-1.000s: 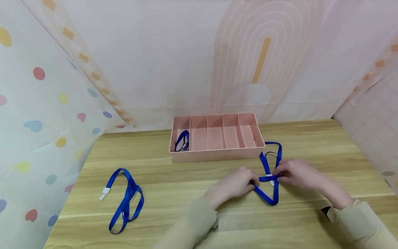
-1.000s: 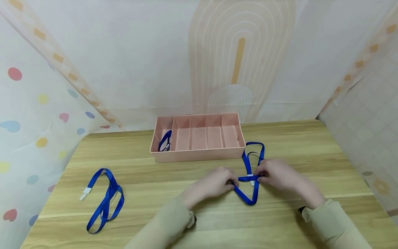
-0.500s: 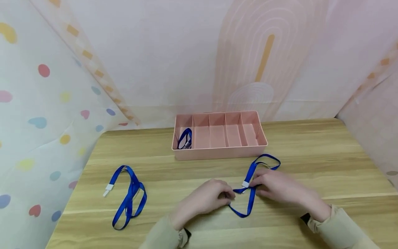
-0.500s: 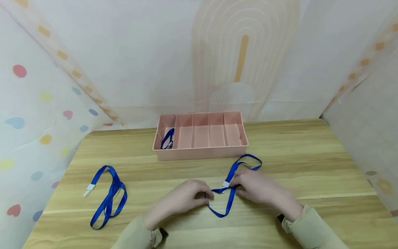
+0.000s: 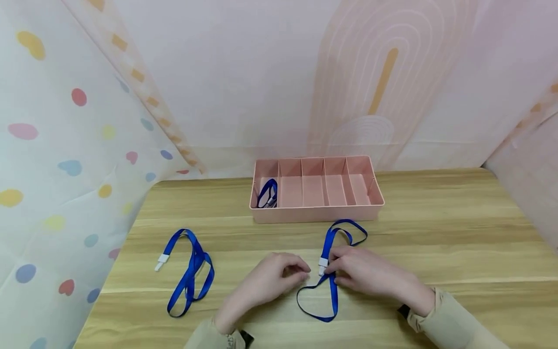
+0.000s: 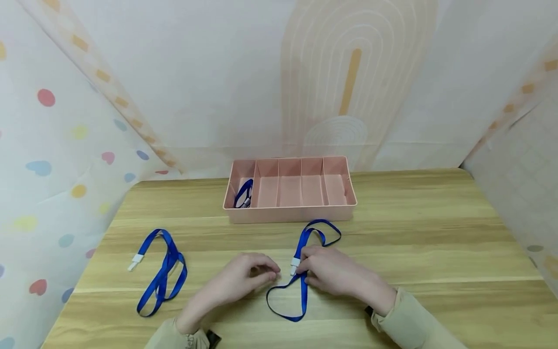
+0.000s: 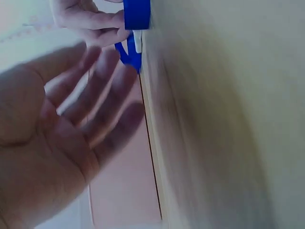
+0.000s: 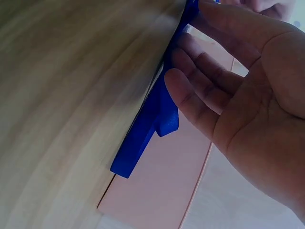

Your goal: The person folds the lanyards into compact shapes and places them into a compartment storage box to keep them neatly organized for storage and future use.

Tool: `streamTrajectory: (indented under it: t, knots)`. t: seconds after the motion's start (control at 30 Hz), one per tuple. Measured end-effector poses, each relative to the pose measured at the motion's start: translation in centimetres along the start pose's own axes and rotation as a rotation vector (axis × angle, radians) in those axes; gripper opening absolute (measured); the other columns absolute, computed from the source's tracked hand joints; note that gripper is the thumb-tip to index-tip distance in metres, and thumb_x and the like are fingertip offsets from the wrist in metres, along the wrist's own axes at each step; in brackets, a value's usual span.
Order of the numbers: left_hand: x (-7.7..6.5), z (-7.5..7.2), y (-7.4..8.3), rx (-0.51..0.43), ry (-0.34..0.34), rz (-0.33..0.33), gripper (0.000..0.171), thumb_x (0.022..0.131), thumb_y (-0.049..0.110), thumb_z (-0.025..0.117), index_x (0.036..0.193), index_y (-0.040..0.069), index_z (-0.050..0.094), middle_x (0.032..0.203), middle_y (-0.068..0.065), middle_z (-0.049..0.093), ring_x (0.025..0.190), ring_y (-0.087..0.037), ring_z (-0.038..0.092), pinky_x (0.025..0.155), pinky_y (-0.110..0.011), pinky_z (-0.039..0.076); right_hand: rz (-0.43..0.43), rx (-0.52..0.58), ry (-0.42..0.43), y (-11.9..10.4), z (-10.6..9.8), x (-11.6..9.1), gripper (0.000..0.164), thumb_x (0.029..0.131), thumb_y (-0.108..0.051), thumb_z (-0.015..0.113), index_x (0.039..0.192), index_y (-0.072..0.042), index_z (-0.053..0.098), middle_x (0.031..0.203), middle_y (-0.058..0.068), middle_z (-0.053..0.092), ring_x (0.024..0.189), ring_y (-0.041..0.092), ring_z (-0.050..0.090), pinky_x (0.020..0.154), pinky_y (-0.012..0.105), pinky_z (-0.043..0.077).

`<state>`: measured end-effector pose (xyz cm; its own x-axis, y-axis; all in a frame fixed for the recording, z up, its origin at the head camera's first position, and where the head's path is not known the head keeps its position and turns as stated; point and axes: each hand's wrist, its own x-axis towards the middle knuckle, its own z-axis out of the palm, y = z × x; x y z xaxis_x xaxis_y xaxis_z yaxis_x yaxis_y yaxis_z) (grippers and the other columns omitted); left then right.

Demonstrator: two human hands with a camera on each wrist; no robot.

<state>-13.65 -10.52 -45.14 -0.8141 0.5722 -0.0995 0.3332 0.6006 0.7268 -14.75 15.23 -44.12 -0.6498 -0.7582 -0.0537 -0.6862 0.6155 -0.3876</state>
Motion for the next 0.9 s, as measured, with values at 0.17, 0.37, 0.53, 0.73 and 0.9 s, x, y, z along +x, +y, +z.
streamTrajectory:
  t: [0.17,0.37,0.53,0.73,0.9]
  knots:
    - [2.1,0.9,1.0,0.101,0.122,-0.03,0.018,0.1,0.02,0.071,0.114,0.012,0.078,0.106,-0.002,0.079,0.093,-0.013,0.071,0.083,-0.028,0.058,-0.009,-0.024,0.031,0.3,0.2,-0.5,0.017,0.093,-0.016,0.08,0.11,-0.017,0.083,0.096,-0.008,0.064,0.085,0.001,0.052,0.074,0.022,0.052]
    - [4.7,2.1,2.5,0.256,0.16,-0.107,0.038,0.097,0.025,0.076,0.13,0.008,0.071,0.128,-0.011,0.076,0.116,-0.028,0.073,0.096,-0.043,0.06,0.039,-0.06,0.097,0.5,0.1,-1.8,0.008,0.09,-0.018,0.083,0.097,-0.018,0.084,0.095,-0.008,0.065,0.087,0.005,0.056,0.077,0.026,0.055]
    - [6.6,2.8,3.4,0.374,0.132,-0.169,0.052,0.094,0.036,0.079,0.134,0.005,0.068,0.13,-0.016,0.072,0.115,-0.031,0.072,0.091,-0.045,0.062,0.223,-0.053,0.295,0.5,-0.5,-2.6,0.012,0.088,-0.019,0.085,0.098,-0.014,0.081,0.098,-0.003,0.068,0.088,0.012,0.064,0.075,0.031,0.059]
    - [7.7,2.8,3.6,0.482,0.098,-0.202,0.051,0.091,0.032,0.084,0.131,0.005,0.069,0.122,-0.013,0.072,0.107,-0.028,0.071,0.084,-0.041,0.062,0.551,-0.097,0.381,1.3,-0.8,-1.6,0.041,0.088,-0.037,0.084,0.099,0.001,0.073,0.09,0.011,0.069,0.08,0.027,0.068,0.07,0.044,0.058]
    - [6.7,2.5,3.2,0.455,0.105,-0.178,0.04,0.092,0.018,0.081,0.13,0.008,0.072,0.117,-0.011,0.072,0.101,-0.026,0.07,0.083,-0.039,0.061,0.629,-0.104,0.232,1.5,-0.4,-0.3,0.044,0.088,-0.043,0.083,0.086,-0.002,0.067,0.079,0.008,0.062,0.066,0.021,0.06,0.058,0.038,0.052]
